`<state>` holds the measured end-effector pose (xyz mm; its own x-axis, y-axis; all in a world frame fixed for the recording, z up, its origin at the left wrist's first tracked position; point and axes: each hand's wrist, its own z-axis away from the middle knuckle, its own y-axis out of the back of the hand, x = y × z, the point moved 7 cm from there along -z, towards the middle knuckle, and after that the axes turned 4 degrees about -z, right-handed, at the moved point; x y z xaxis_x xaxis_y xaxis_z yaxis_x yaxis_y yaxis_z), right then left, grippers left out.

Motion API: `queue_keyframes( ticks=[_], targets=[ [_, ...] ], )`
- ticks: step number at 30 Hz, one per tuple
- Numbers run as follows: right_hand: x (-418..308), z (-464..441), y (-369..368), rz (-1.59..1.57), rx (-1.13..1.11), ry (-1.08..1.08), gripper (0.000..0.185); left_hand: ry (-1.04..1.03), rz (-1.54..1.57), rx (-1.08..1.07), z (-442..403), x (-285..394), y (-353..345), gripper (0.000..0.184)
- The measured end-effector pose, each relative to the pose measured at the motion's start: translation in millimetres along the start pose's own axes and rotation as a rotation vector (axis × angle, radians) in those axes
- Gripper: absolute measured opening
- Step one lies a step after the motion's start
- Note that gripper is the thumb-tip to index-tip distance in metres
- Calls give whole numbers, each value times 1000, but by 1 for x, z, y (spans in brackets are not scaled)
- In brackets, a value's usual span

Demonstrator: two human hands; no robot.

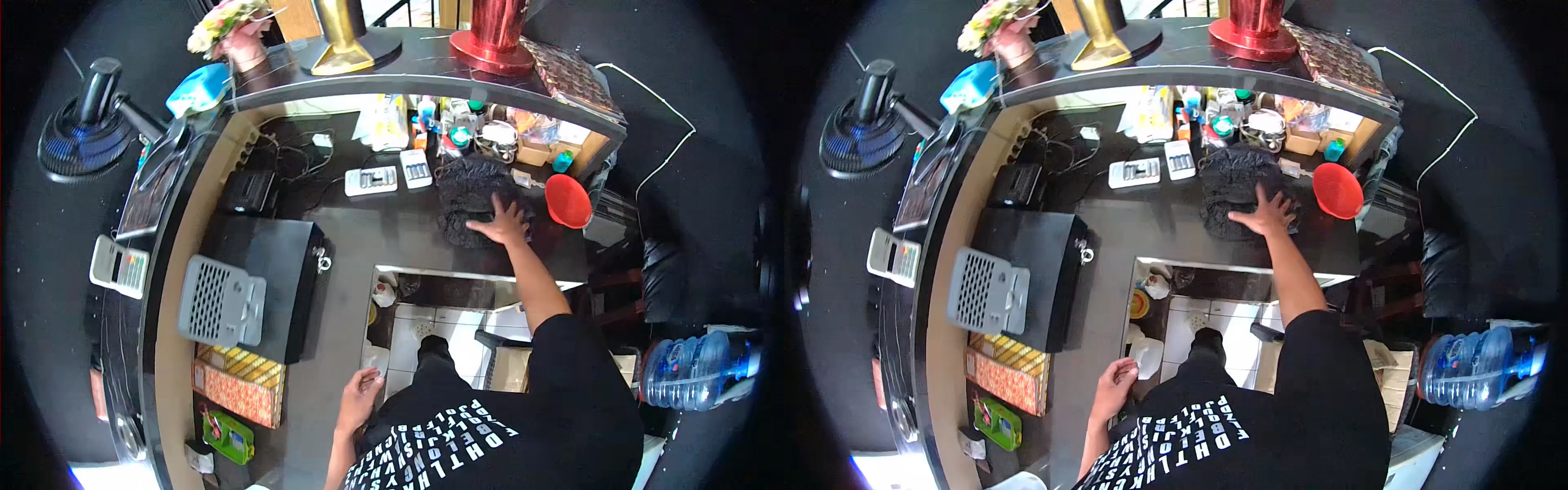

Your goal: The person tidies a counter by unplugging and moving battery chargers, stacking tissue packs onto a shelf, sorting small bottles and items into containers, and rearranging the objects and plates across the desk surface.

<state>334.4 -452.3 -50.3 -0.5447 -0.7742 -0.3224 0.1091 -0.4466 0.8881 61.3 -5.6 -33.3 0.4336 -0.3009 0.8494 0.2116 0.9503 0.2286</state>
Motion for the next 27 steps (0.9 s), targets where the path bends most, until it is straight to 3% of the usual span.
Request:
queue_keyframes(
  ticks=[1, 2, 3, 5, 8, 10, 13, 16, 19, 22, 24, 26, 27],
  targets=[
    [3, 21, -30, 1, -82, -3, 111, 14, -29, -28, 12, 8, 9, 38],
    [0, 47, -46, -21, 24, 19, 96, 29, -58, -58, 21, 14, 17, 38],
    [-1, -63, 41, -10, 406, 157, 71, -122, 7, -74, -95, 66, -53, 37],
    [6, -43, 14, -54, 574, 387, 40, -102, -40, -98, -98, 76, -52, 37],
    [12, -23, 2, -205, 632, 501, 25, -134, -99, -135, -117, 107, -61, 36],
    [-2, -2, 8, -340, 647, 616, 23, -171, -79, -175, -136, 129, -72, 38],
    [-35, 40, 17, -467, 570, 718, 23, -35, -33, -230, -179, 130, -85, 50],
    [-64, 65, 6, -574, 512, 749, 21, 37, 146, -92, -216, 140, -93, 69],
    [-87, 79, -6, -670, 412, 685, 19, 291, 376, 31, -243, 153, -100, 81],
    [-102, 95, -16, -744, 303, 629, 19, 334, 493, -97, -259, 174, -114, 73],
    [-108, 99, -18, -765, 172, 588, 25, 173, 376, 11, -274, 171, -106, 60],
    [-103, 98, -7, -781, 200, 568, 31, 97, 314, 107, -281, 161, -97, 38],
    [-97, 95, -4, -789, 212, 555, 35, 56, 273, 93, -279, 159, -92, 37]
  ],
)
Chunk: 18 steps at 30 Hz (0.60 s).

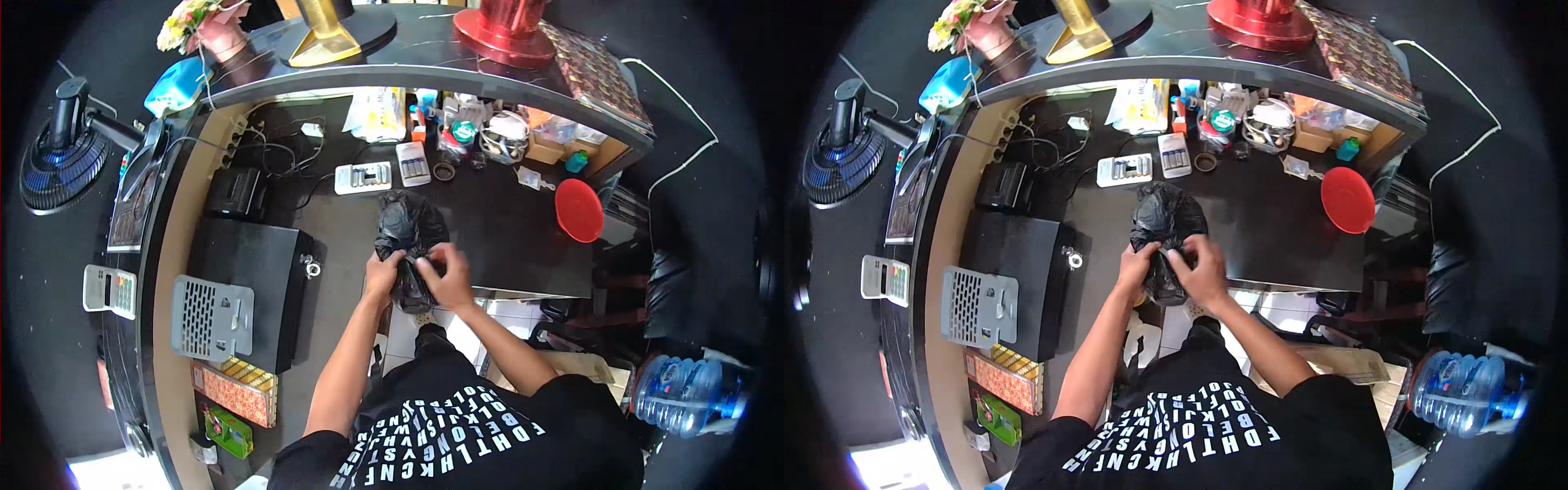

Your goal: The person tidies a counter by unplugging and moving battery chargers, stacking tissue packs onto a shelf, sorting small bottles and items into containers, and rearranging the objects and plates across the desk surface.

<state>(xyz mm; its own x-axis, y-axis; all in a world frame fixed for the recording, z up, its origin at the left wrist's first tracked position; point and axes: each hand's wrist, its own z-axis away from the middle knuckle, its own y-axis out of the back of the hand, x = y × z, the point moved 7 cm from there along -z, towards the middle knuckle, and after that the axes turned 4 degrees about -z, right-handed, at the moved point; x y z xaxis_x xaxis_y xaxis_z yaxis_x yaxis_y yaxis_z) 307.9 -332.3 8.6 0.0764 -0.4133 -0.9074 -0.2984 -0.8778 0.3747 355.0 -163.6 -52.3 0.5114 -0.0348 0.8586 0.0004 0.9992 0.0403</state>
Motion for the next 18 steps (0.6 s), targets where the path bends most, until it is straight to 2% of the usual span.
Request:
queue_keyframes(
  ticks=[2, 4, 6, 7, 8, 10, 11, 12, 13, 14, 16, 18],
  targets=[
    [14, -13, 14, 112, 83, -23, 50, -77, -85, -40, 8, -6, 13, 34],
    [31, -23, 11, 17, 71, -170, 62, -57, -95, -161, 20, -21, 14, 33],
    [52, -22, -18, -208, -195, -303, 63, -48, -104, -295, 31, -35, 10, 31],
    [61, -19, -34, -321, -330, -366, 64, -82, -149, -289, 34, -40, 11, 29],
    [63, -13, -47, -362, -459, -365, 54, -135, -189, -191, 37, -41, 21, 31],
    [50, -6, -69, -262, -642, -267, 49, -238, -270, -5, 52, -32, 41, 34],
    [41, -1, -76, -215, -652, -203, 44, -239, -420, 112, 63, -27, 58, 34],
    [29, 3, -84, -159, -653, -143, 40, -307, -344, 145, 72, -27, 73, 34],
    [25, 11, -94, -130, -593, -127, 40, -247, -384, 294, 56, -69, 102, 43],
    [21, 24, -104, -102, -538, -112, 40, -250, -222, 241, 74, -54, 106, 53],
    [-7, 47, -119, -154, -583, -168, 39, -180, 345, 66, 99, -42, 94, 56],
    [-12, 75, -150, -210, -711, -30, 37, -271, 176, 34, 106, -52, 102, 51]
  ],
)
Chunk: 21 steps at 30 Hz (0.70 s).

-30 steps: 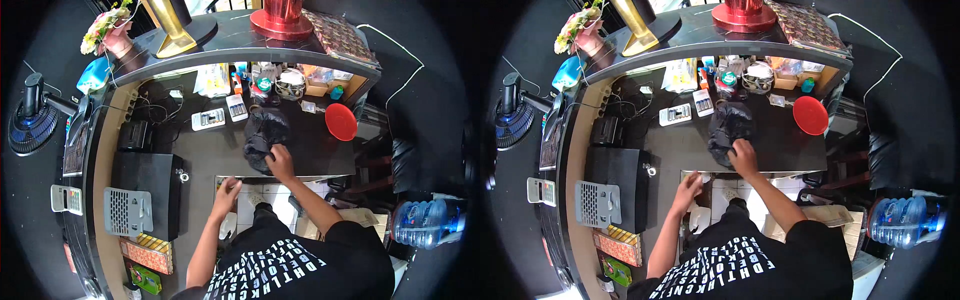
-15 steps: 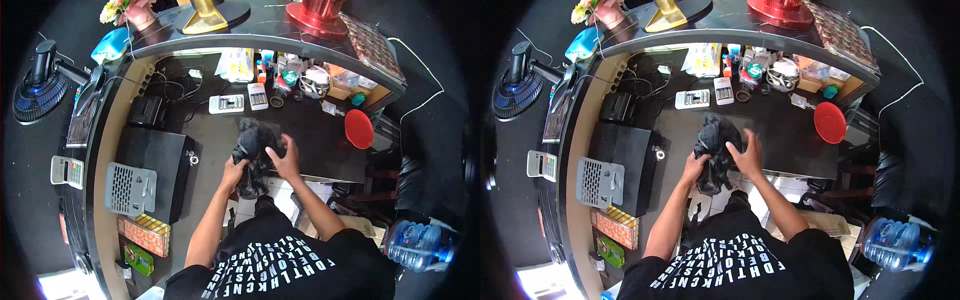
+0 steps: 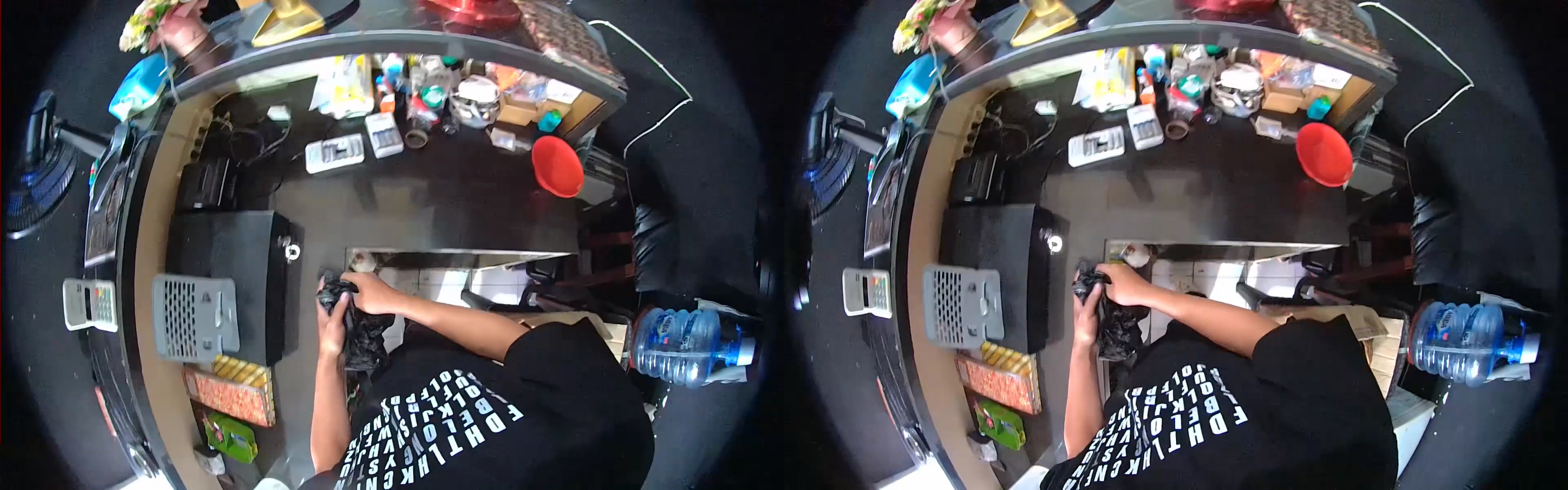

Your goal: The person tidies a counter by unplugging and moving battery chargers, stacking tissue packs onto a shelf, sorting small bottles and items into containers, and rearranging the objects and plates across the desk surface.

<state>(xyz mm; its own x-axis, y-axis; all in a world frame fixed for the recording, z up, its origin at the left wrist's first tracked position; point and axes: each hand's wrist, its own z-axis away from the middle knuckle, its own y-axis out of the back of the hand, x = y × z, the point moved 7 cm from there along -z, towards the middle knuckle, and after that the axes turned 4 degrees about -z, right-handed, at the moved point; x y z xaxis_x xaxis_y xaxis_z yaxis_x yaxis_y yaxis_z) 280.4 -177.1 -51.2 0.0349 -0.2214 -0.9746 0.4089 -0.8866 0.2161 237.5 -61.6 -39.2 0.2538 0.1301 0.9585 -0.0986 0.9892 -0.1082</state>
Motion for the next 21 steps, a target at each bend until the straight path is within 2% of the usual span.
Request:
queue_keyframes(
  ticks=[1, 4, 5, 6, 8, 9, 10, 12, 13, 14, 16, 18, 19, 21],
  targets=[
    [10, 2, -19, 76, -10, -45, 38, 98, 24, 6, 4, -10, 6, 47],
    [9, 16, -44, -221, -122, -44, 52, 120, -115, 279, 27, -17, 43, 28],
    [8, 26, -52, -380, -177, -46, 66, 114, -81, 341, 31, -25, 56, 27],
    [-13, 43, -52, -496, -295, -148, 80, 108, -72, 397, 37, -28, 64, 29],
    [-48, 73, -49, -127, -240, -17, 92, 102, -54, 494, 53, -36, 74, 32],
    [-38, 87, -60, -70, -191, 40, 95, 153, -45, 480, 60, -38, 74, 34],
    [-32, 95, -66, -55, -167, 50, 92, 193, 29, 421, 71, -33, 63, 34],
    [-25, 111, -75, -20, -122, 72, 87, 310, 156, 173, 89, -57, 46, 39],
    [-24, 122, -74, -103, -52, 32, 79, 295, 145, 95, 99, -63, 41, 44],
    [-9, 131, -76, -87, 96, 23, 62, 278, 133, 16, 108, -67, 35, 48],
    [19, 150, -77, 7, 294, -106, 48, 224, 69, -133, 127, -78, 27, 52],
    [37, 171, -82, 57, 331, -176, 41, 303, -70, -303, 158, -97, 22, 51],
    [46, 180, -85, 83, 349, -209, 38, 261, -25, -282, 165, -113, 23, 48],
    [74, 200, -99, 62, 434, -212, 36, 425, 142, -246, 179, -137, 26, 46]
  ],
)
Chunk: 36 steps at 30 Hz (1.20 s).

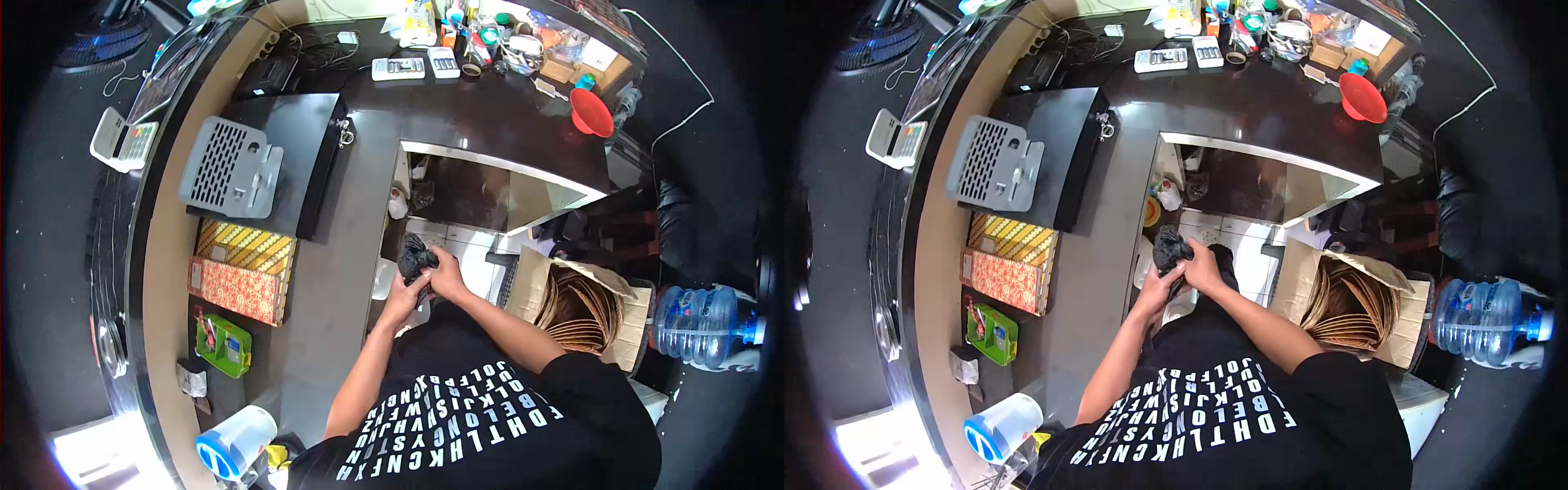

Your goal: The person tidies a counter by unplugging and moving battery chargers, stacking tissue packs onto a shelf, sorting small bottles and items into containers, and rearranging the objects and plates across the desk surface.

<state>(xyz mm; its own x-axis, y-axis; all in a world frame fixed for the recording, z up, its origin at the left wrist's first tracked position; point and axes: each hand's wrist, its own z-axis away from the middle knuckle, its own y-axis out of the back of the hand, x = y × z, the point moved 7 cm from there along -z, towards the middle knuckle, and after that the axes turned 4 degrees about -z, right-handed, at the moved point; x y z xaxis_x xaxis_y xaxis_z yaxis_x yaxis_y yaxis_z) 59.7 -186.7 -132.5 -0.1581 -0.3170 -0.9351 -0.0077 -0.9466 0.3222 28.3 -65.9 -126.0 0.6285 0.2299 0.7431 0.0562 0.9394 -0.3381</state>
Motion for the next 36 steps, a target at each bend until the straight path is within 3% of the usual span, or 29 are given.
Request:
queue_keyframes(
  ticks=[1, 2, 6, 8, 9, 10, 12, 15, 17, 18, 19, 20, 21, 23, 25, 27, 28, 31, 34, 35, 36],
  targets=[
    [10, 7, 0, -15, 40, -9, 34, 44, 76, 39, 6, -3, 0, 44],
    [27, 11, -11, -128, -135, -126, 40, 27, 78, 66, 6, -11, 7, 43],
    [-2, 35, -16, -272, -531, -135, 54, 7, 119, 147, 5, -27, 26, 38],
    [-17, 30, -7, -129, -526, -64, 55, 7, 171, 122, 10, -14, 20, 41],
    [-19, 25, -4, -57, -529, -25, 55, 0, 111, 92, 12, -5, 13, 45],
    [-27, 17, 0, 55, -417, 153, 50, -12, 53, 69, 14, 7, 8, 49],
    [-20, -6, -6, 193, -373, 210, 51, 15, -50, 84, 25, 36, 2, 62],
    [-78, -30, -19, 197, -475, 355, 60, -355, -252, 426, 29, 55, 38, 61],
    [-120, -35, -41, 151, -540, 548, 64, -428, -277, 523, 62, 89, 52, 59],
    [-134, -36, -59, 126, -610, 626, 70, -359, -334, 646, 79, 93, 64, 45],
    [-145, -35, -79, 110, -709, 603, 76, -415, -536, 810, 104, 109, 71, 31],
    [-156, -31, -95, 128, -807, 597, 80, -309, -297, 856, 115, 97, 88, 28],
    [-155, -27, -115, 115, -882, 587, 83, -443, -325, 882, 130, 96, 99, 30],
    [-163, -20, -136, 150, -959, 613, 88, -340, -273, 1056, 153, 56, 145, 26],
    [-164, -17, -144, 180, -994, 594, 82, -240, -400, 1178, 178, 22, 185, 33],
    [-168, -24, -136, 53, -1100, 361, 73, -358, -293, 1231, 195, -16, 217, 66],
    [-170, -31, -125, 16, -1006, 395, 57, -132, -466, 1375, 217, 15, 192, 80],
    [-152, -72, -87, -130, -842, 258, 41, -228, -855, 1672, 241, 65, 148, 82],
    [-124, -149, -21, -149, -423, 269, 24, -516, -1047, 1676, 229, 137, 86, 76],
    [-102, -185, -1, -141, -309, 252, 21, -613, -1081, 1572, 212, 149, 76, 73],
    [-104, -210, 31, -178, -226, 60, 20, -707, -1112, 1465, 196, 160, 64, 71]
  ],
)
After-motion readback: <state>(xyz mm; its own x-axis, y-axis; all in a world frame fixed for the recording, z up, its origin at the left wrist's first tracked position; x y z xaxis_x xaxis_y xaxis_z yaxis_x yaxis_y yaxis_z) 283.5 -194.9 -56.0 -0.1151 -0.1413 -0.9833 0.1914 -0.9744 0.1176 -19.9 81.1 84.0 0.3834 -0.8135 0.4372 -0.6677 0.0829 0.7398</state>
